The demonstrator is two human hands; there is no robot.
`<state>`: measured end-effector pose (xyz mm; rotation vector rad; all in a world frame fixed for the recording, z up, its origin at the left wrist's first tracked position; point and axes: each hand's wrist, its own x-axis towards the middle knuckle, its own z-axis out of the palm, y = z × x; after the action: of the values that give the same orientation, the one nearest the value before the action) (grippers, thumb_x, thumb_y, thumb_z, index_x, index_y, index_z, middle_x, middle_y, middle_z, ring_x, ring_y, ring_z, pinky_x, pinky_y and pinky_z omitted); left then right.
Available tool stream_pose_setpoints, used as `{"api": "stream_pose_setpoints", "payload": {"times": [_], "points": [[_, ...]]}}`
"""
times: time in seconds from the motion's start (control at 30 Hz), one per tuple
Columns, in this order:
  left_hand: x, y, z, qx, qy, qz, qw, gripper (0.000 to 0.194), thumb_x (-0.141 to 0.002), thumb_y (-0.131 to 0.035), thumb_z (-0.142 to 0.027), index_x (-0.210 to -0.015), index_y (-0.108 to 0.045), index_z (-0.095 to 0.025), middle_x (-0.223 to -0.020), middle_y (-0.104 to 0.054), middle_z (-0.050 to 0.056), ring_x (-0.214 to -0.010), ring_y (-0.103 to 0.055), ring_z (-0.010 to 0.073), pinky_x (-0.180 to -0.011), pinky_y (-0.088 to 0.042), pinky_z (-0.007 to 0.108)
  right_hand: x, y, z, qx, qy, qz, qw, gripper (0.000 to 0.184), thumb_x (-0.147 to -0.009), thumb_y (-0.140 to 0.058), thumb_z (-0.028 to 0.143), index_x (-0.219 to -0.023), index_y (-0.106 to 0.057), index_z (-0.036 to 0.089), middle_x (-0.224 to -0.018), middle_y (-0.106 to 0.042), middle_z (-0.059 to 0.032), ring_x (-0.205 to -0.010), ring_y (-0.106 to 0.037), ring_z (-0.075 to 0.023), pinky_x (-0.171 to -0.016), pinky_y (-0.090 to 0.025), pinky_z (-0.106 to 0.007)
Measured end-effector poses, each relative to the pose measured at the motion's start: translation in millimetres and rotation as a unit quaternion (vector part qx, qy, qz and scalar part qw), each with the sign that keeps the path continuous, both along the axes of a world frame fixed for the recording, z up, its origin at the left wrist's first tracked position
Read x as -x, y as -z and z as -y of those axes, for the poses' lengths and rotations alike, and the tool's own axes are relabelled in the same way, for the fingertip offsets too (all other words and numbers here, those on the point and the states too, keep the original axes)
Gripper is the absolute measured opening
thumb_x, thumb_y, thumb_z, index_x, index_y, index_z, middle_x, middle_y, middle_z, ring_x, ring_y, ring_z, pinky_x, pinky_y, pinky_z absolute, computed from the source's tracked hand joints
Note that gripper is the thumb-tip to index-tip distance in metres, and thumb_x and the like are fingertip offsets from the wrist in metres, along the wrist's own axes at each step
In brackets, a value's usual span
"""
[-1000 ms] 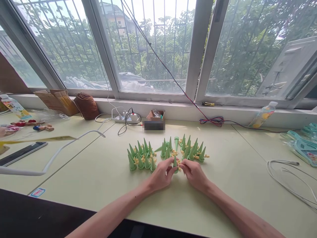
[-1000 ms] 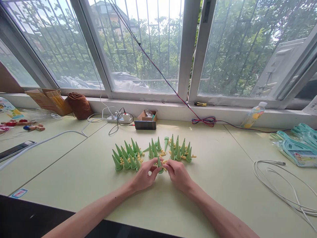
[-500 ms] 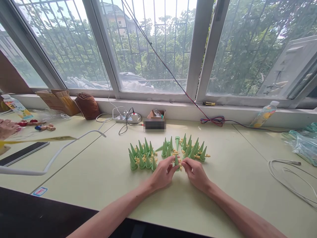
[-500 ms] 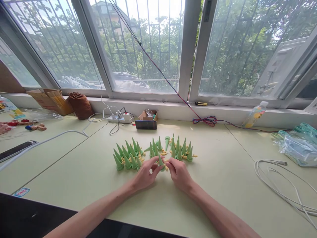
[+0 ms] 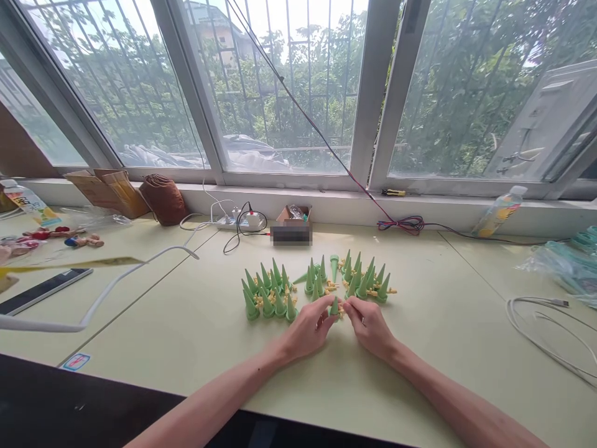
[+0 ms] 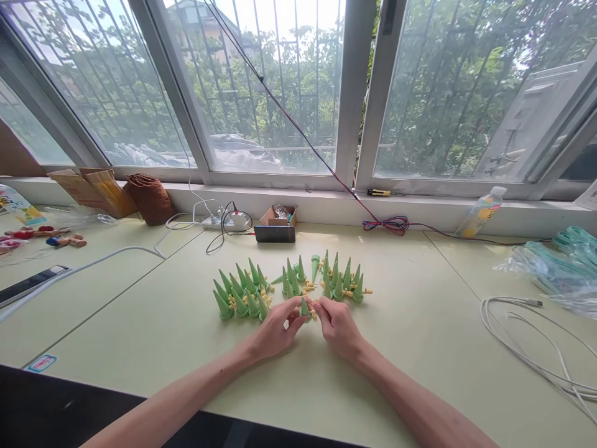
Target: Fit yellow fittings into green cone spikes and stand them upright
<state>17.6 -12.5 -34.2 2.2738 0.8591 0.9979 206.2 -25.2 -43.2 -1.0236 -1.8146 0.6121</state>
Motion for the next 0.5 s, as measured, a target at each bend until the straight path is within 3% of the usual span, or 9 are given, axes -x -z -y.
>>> {"api": "stream_pose_setpoints", "payload": {"times": [0.13,0.33,0.5], "points": [[0.0,0.9,1.3,-0.004,0.006,-0.011,1.000,0.020,-0.094,-0.050,-0.018,-0.114,-0.052,-0.016,-0.060,-0.042,-0.008,-0.050,-0.037,0.0086,-0.055,-0.036,0.021,1.0,-0.2,-0.1,0.009,0.008,0.001,1.000,0.039,-0.101,-0.039,0.035,-0.065,-0.032,0.022,-0.057,-0.031,0.0051,-0.050,-0.028,-0.0114,-0.048,-0.025,-0.025],[-1.0,-4.6,5.2,-0.017,0.037,-0.018,0.999,0.019,-0.092,-0.048,-0.015,-0.110,-0.053,-0.017,-0.066,-0.050,-0.004,-0.051,-0.043,0.0089,-0.056,-0.038,0.021,-0.4,-1.4,-2.0,0.019,0.008,0.028,0.999,0.042,-0.100,-0.040,0.033,-0.060,-0.034,0.021,-0.053,-0.033,0.0045,-0.049,-0.028,-0.0108,-0.046,-0.024,-0.025],[-1.0,-7.4,7.7,-0.019,0.032,-0.032,0.999,0.021,-0.087,-0.050,-0.013,-0.107,-0.053,-0.017,-0.067,-0.051,-0.004,-0.048,-0.040,0.0075,-0.051,-0.035,0.020,-4.1,-8.3,-3.7,-0.039,0.055,0.078,0.995,0.044,-0.099,-0.044,0.033,-0.058,-0.033,0.021,-0.052,-0.029,0.0060,-0.048,-0.024,-0.0101,-0.046,-0.023,-0.025]]}}
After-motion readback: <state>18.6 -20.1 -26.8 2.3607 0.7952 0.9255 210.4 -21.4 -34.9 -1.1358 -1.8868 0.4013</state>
